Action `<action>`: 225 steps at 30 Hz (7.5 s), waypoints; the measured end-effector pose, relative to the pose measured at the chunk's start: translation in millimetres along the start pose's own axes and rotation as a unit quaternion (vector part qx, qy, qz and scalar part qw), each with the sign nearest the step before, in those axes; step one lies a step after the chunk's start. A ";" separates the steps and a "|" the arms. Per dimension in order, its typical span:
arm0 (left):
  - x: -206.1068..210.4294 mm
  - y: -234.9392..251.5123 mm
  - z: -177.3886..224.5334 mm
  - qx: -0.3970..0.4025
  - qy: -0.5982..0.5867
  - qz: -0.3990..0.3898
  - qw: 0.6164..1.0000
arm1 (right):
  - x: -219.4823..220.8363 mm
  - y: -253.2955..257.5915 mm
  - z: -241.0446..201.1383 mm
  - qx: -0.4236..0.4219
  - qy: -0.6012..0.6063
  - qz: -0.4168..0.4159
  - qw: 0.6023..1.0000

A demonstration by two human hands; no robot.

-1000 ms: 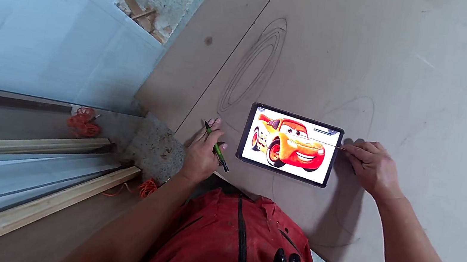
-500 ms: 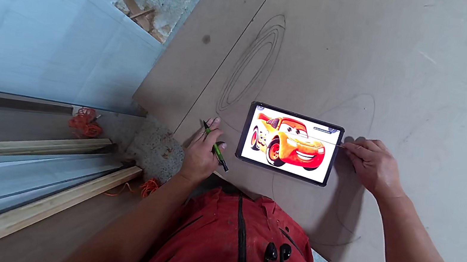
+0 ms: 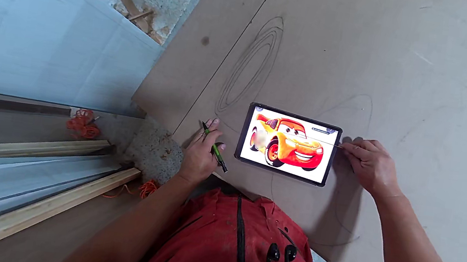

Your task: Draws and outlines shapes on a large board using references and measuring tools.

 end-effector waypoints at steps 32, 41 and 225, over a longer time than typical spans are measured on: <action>-23.9 46.9 48.9 -0.021 -0.163 0.045 0.985 | 4.2 -32.3 -3.3 0.010 0.016 -0.005 1.000; -3.2 37.3 54.6 -0.019 -0.229 0.023 0.973 | 3.8 -28.5 -7.2 0.007 0.003 -0.006 1.000; -7.7 94.8 -77.4 0.495 -0.068 -0.168 0.850 | 166.9 -97.3 -262.6 0.490 0.056 0.213 0.843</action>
Point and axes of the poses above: each hand's wrist, its own y-axis towards the middle knuckle, its own x-axis out of the palm, z = x × y, the point moved 8 cm from there along y, towards the middle knuckle, and after that the axes turned 9 degrees about x, right-handed, at the moved point
